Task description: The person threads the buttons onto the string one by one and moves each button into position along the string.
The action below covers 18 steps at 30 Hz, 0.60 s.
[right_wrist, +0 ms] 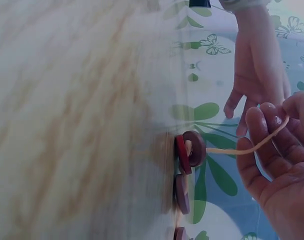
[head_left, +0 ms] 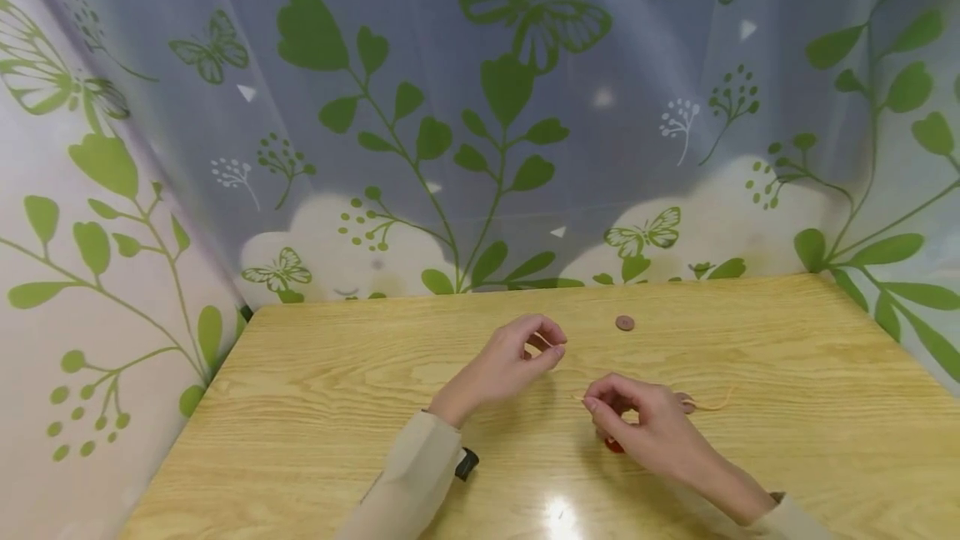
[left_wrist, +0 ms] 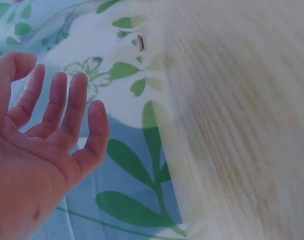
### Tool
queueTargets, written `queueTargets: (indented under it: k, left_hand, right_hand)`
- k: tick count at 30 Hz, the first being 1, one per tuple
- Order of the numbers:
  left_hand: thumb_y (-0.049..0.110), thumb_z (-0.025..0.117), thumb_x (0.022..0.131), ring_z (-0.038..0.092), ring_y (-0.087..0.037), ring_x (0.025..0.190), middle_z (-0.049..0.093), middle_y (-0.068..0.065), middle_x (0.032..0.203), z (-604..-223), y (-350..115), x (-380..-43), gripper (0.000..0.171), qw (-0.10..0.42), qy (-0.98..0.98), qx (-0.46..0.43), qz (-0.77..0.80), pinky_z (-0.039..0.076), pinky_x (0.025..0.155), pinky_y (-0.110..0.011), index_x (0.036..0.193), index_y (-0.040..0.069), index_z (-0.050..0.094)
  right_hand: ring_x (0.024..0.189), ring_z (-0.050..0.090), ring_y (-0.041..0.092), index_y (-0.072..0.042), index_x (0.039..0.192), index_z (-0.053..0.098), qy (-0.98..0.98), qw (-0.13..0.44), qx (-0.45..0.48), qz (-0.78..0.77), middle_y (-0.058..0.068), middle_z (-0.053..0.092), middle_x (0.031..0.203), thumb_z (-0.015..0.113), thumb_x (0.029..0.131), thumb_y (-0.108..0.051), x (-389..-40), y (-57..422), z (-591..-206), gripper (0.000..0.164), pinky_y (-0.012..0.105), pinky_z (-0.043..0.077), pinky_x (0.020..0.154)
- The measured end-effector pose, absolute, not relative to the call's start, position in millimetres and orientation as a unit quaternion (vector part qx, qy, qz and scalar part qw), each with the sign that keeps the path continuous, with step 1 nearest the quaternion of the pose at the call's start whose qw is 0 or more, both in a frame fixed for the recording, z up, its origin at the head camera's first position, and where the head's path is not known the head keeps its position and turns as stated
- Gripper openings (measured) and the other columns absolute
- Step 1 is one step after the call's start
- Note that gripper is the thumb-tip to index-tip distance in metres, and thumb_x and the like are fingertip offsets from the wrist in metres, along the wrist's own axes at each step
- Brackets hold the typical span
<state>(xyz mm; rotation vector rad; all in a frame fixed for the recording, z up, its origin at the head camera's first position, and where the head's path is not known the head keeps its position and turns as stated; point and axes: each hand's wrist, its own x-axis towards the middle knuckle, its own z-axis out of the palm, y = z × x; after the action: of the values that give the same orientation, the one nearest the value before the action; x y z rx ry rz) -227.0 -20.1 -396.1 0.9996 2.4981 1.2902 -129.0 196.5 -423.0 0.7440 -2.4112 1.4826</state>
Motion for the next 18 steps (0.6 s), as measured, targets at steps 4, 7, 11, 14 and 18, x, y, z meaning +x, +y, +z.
queueTargets:
  k: [4,7,11,14,18]
  left_hand:
    - [0.029,0.059,0.104,0.065,-0.012,0.108,0.067,0.001,0.119,-399,-10,-239,0.024,0.078,0.841,0.335,0.417,0.055,0.09,-0.024,0.122,0.013,0.064]
    - [0.029,0.059,0.104,0.064,-0.012,0.108,0.066,-0.003,0.123,-402,-1,-247,0.028,0.082,0.848,0.336,0.403,0.055,0.092,-0.025,0.125,0.012,0.064]
    - [0.027,0.058,0.104,0.063,-0.013,0.111,0.065,-0.005,0.127,-408,12,-259,0.03,0.082,0.858,0.342,0.373,0.054,0.096,-0.026,0.129,0.011,0.064]
    - [0.027,0.057,0.105,0.063,-0.017,0.115,0.065,-0.005,0.129,-412,21,-268,0.029,0.08,0.865,0.349,0.351,0.053,0.099,-0.028,0.129,0.012,0.064]
    - [0.027,0.057,0.105,0.063,-0.019,0.119,0.064,-0.006,0.131,-416,33,-277,0.03,0.086,0.872,0.353,0.328,0.052,0.1,-0.028,0.13,0.014,0.065]
  right_hand:
    - [0.053,0.057,0.014,-0.017,0.097,0.066,-0.814,0.107,0.259,0.508,0.006,0.062,0.067,0.062,0.1,-0.001,-127,199,-424,0.016,0.024,0.048,0.046]
    - [0.054,0.059,0.015,-0.017,0.097,0.066,-0.816,0.112,0.261,0.503,0.005,0.063,0.068,0.062,0.1,-0.001,-126,201,-425,0.017,0.024,0.05,0.049]
    - [0.056,0.063,0.014,-0.018,0.096,0.067,-0.82,0.12,0.257,0.497,0.002,0.068,0.07,0.063,0.099,0.0,-124,203,-425,0.018,0.024,0.053,0.052]
    - [0.059,0.066,0.013,-0.017,0.095,0.068,-0.826,0.123,0.247,0.492,0.001,0.071,0.072,0.065,0.098,-0.001,-122,205,-425,0.017,0.024,0.055,0.054]
    - [0.064,0.068,0.011,-0.016,0.095,0.07,-0.835,0.124,0.232,0.483,-0.002,0.074,0.075,0.066,0.098,-0.004,-119,209,-425,0.013,0.024,0.056,0.057]
